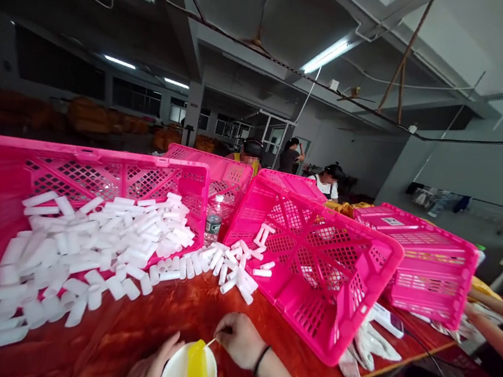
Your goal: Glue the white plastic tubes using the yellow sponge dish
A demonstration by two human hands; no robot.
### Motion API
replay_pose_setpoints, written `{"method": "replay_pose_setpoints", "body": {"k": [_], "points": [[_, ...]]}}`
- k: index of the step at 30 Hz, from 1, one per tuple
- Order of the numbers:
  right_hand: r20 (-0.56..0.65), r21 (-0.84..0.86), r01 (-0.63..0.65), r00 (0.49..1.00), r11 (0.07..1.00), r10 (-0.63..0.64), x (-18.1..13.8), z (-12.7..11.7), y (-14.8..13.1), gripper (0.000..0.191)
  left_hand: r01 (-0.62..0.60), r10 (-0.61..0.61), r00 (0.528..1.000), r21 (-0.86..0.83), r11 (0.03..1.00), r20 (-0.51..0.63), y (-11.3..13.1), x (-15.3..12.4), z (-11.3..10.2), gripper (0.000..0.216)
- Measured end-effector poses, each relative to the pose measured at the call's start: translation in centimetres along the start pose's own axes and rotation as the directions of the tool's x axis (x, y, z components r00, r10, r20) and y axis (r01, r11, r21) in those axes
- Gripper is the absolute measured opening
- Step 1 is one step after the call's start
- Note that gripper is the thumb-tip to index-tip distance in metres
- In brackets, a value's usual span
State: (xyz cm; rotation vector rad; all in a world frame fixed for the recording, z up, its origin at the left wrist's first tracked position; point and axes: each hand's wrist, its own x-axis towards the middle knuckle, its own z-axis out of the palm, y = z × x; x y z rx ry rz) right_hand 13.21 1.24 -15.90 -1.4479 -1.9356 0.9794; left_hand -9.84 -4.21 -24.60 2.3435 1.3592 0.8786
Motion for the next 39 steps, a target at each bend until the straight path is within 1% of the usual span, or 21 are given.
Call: {"method": "replay_pose_setpoints", "body": {"k": [2, 4, 6, 8, 11, 14, 16, 18, 20, 22, 24, 25, 27, 29, 32, 34, 36, 37, 39], "points": [[0.015, -0.005, -0.011, 1.0, 1.0, 0.011, -0.4, -0.1, 0.5, 0.011, 0.024, -0.024, 0.999, -0.004, 1.0, 0.029, 0.3, -0.2, 0.1, 0.109], [0.032, 0.0, -0.021, 0.999, 1.0, 0.021, -0.9, -0.1, 1.1, 0.016, 0.073, -0.071, 0.996, -0.026, 0.997, 0.045, 1.1, -0.3, -0.4, 0.115], [0.039, 0.017, -0.032, 0.999, 0.999, 0.031, -1.4, -0.2, 1.7, 0.024, 0.121, -0.118, 0.992, -0.054, 0.991, 0.053, 2.4, -0.4, -1.3, 0.11], [0.023, 0.04, -0.047, 0.999, 0.998, 0.047, -1.8, -0.5, 2.1, 0.025, 0.152, -0.146, 0.986, -0.077, 0.985, 0.08, 3.7, -0.2, -2.4, 0.103], [-0.053, 0.064, -0.068, 0.996, 0.996, 0.071, -2.5, -1.5, 2.6, 0.026, 0.167, -0.156, 0.981, -0.096, 0.981, 0.119, 4.9, 0.1, -3.8, 0.101], [-0.162, 0.051, -0.088, 0.982, 0.995, 0.095, -4.8, -1.9, 2.0, 0.025, 0.149, -0.137, 0.984, -0.104, 0.983, 0.114, 5.2, 0.3, -4.2, 0.103], [-0.218, -0.049, -0.073, 0.974, 0.996, 0.061, -7.2, -1.3, 0.8, 0.021, 0.137, -0.124, 0.986, -0.107, 0.985, 0.113, 5.2, 0.3, -4.2, 0.104], [-0.247, -0.239, -0.037, 0.969, 0.97, -0.024, -9.8, -0.1, -0.6, 0.02, 0.134, -0.122, 0.986, -0.105, 0.985, 0.114, 5.1, 0.3, -4.1, 0.105], [-0.271, -0.444, -0.026, 0.957, 0.896, -0.106, -11.9, 1.4, -1.8, 0.024, 0.132, -0.121, 0.987, -0.101, 0.986, 0.108, 5.2, 0.3, -4.0, 0.107], [-0.308, -0.563, -0.063, 0.941, 0.824, -0.139, -13.0, 2.9, -2.6, 0.025, 0.123, -0.114, 0.989, -0.097, 0.988, 0.094, 5.2, 0.3, -3.9, 0.108], [-0.334, -0.606, -0.092, 0.931, 0.79, -0.149, -13.3, 4.2, -2.8, 0.025, 0.11, -0.102, 0.992, -0.099, 0.989, 0.081, 5.1, 0.3, -3.9, 0.108], [-0.34, -0.599, -0.094, 0.929, 0.795, -0.147, -13.3, 4.8, -2.8, 0.024, 0.105, -0.098, 0.992, -0.101, 0.989, 0.075, 5.1, 0.3, -3.8, 0.108], [-0.348, -0.539, -0.081, 0.928, 0.838, -0.134, -13.1, 5.6, -2.6, 0.024, 0.106, -0.099, 0.993, -0.106, 0.989, 0.065, 5.1, 0.2, -3.8, 0.107], [-0.355, -0.44, -0.068, 0.929, 0.896, -0.103, -12.9, 5.8, -2.6, 0.023, 0.115, -0.109, 0.993, -0.112, 0.987, 0.054, 5.1, 0.2, -3.8, 0.105], [-0.345, -0.337, -0.077, 0.937, 0.938, -0.047, -12.8, 4.9, -2.9, 0.021, 0.122, -0.117, 0.992, -0.119, 0.985, 0.051, 5.1, 0.1, -3.8, 0.107], [-0.352, -0.359, -0.117, 0.936, 0.926, -0.018, -12.3, 3.7, -3.4, 0.021, 0.116, -0.111, 0.992, -0.12, 0.986, 0.053, 5.0, 0.1, -3.7, 0.11], [-0.36, -0.422, -0.171, 0.933, 0.89, 0.009, -11.4, 2.7, -3.9, 0.02, 0.107, -0.102, 0.994, -0.117, 0.987, 0.05, 4.9, 0.0, -3.6, 0.112], [-0.347, -0.446, -0.19, 0.937, 0.874, 0.027, -10.9, 2.5, -4.2, 0.02, 0.104, -0.099, 0.994, -0.115, 0.988, 0.044, 4.8, 0.0, -3.6, 0.112], [-0.28, -0.449, -0.192, 0.958, 0.873, 0.067, -9.7, 2.5, -4.6, 0.02, 0.1, -0.097, 0.995, -0.111, 0.989, 0.032, 4.7, -0.1, -3.5, 0.112]]}}
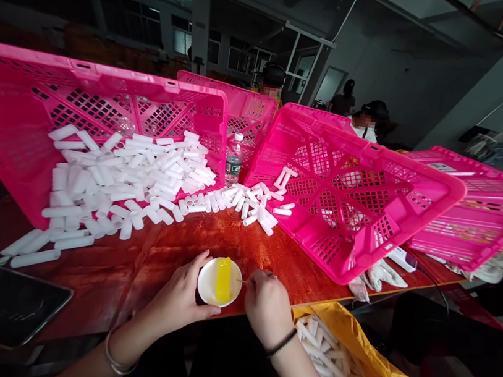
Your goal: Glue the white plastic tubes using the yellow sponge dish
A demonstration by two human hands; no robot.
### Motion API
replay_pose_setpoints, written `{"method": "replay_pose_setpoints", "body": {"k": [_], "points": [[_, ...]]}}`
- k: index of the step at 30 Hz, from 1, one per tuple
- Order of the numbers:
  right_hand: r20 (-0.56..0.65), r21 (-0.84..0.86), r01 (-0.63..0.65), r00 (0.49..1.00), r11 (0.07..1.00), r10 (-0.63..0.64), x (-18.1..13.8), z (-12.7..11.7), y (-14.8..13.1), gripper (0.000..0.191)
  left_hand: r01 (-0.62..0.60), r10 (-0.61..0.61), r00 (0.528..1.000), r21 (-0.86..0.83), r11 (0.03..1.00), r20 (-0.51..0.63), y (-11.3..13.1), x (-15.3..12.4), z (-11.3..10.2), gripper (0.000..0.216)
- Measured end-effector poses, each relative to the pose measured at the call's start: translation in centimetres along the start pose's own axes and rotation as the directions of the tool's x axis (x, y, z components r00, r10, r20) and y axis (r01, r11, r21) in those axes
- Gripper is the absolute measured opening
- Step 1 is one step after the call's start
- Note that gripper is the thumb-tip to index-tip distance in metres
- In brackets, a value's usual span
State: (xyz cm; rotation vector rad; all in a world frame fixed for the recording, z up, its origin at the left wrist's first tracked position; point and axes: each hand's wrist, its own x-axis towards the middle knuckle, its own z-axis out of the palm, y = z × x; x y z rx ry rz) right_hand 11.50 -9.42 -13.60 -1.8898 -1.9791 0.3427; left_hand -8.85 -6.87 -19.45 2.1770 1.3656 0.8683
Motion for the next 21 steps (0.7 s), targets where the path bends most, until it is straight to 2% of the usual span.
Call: {"method": "replay_pose_setpoints", "body": {"k": [3, 5, 8, 10, 14, 21], "points": [[0.105, 0.076, 0.026, 0.994, 0.997, -0.034, 1.0, 0.3, -0.8, 0.019, -0.006, 0.006, 1.0, 0.009, 1.0, -0.014, -0.1, -0.1, 0.0, 0.115], [0.112, 0.068, 0.038, 0.993, 0.997, -0.045, 1.5, 0.0, -1.0, 0.019, -0.012, 0.013, 1.0, 0.021, 1.0, -0.016, 0.0, -0.1, 0.1, 0.117], [0.057, -0.022, 0.072, 0.996, 0.997, -0.07, 2.6, -1.4, -1.4, 0.019, -0.019, 0.02, 1.0, 0.042, 0.999, -0.016, 0.0, 0.0, 0.1, 0.119], [0.04, -0.078, 0.14, 0.99, 0.987, -0.137, 3.6, -2.3, -1.9, 0.02, -0.025, 0.026, 0.999, 0.054, 0.998, -0.02, 0.0, 0.0, 0.2, 0.12], [0.142, -0.23, 0.288, 0.955, 0.93, -0.26, 5.2, -2.6, -3.9, 0.018, -0.037, 0.039, 0.999, 0.073, 0.997, -0.016, -0.2, 0.1, 0.3, 0.121], [0.291, -0.368, 0.4, 0.907, 0.839, -0.304, 6.2, -2.0, -6.7, 0.019, -0.001, -0.002, 0.999, 0.054, 0.999, 0.048, -0.2, 0.0, 0.4, 0.121]]}}
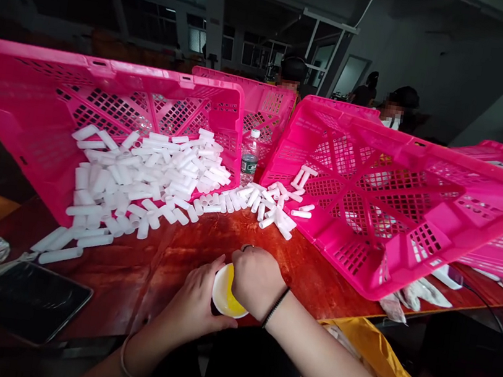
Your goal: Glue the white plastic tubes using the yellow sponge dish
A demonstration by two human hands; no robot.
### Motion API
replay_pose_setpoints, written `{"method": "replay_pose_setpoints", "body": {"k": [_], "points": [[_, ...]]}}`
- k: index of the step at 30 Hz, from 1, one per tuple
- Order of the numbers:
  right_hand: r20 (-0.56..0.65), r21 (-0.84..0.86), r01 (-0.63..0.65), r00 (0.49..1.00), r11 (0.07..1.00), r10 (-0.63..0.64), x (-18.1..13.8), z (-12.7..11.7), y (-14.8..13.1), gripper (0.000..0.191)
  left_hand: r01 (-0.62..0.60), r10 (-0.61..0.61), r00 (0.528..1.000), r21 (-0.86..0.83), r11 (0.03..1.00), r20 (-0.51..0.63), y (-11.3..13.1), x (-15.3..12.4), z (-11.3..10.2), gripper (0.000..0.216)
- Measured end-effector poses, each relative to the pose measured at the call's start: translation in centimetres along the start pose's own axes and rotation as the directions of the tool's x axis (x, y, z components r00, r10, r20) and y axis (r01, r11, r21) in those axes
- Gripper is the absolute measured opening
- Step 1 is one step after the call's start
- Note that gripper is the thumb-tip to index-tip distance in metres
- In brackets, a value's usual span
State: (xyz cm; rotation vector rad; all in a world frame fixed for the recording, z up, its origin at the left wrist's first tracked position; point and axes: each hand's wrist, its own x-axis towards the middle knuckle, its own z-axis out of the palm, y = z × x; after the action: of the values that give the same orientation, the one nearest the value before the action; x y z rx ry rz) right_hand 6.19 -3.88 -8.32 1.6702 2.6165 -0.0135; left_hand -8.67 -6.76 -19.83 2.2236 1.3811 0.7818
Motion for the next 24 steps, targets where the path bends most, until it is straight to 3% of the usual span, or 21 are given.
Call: {"method": "replay_pose_setpoints", "body": {"k": [5, 11, 14, 17, 19, 21, 24], "points": [[-0.01, 0.003, 0.028, 1.0, 1.0, -0.028, 0.4, -0.5, -0.1, 0.017, 0.003, -0.003, 0.999, -0.014, 1.0, 0.037, -0.1, 0.0, -0.3, 0.12], [0.059, -0.005, 0.043, 0.997, 0.999, -0.043, 1.1, 0.7, -0.5, 0.019, 0.018, -0.018, 0.998, -0.001, 1.0, 0.067, 0.4, -0.1, 0.0, 0.119], [0.086, 0.003, 0.035, 0.996, 0.999, -0.035, 1.0, 1.2, -0.2, 0.02, -0.015, 0.011, 0.996, 0.043, 0.999, 0.086, 0.4, -0.3, -0.8, 0.124], [0.087, 0.123, -0.01, 0.996, 0.992, -0.001, 0.3, 0.9, 2.4, 0.016, 0.006, 0.006, 0.998, 0.182, 0.983, -0.066, -1.5, 0.2, -4.5, 0.101], [0.041, 0.244, -0.072, 0.997, 0.967, 0.064, 0.2, 0.6, 5.5, 0.02, 0.166, -0.081, 0.953, 0.282, 0.945, -0.291, -3.9, 1.3, -8.3, 0.068], [-0.026, 0.292, -0.212, 0.973, 0.933, 0.229, 1.1, 0.6, 8.9, 0.029, 0.319, -0.159, 0.897, 0.357, 0.878, -0.411, -6.9, 2.9, -11.8, 0.058], [-0.081, 0.247, -0.434, 0.882, 0.867, 0.464, 4.2, 1.7, 12.8, 0.031, 0.353, -0.222, 0.926, 0.495, 0.794, -0.305, -10.5, 5.5, -14.8, 0.045]]}}
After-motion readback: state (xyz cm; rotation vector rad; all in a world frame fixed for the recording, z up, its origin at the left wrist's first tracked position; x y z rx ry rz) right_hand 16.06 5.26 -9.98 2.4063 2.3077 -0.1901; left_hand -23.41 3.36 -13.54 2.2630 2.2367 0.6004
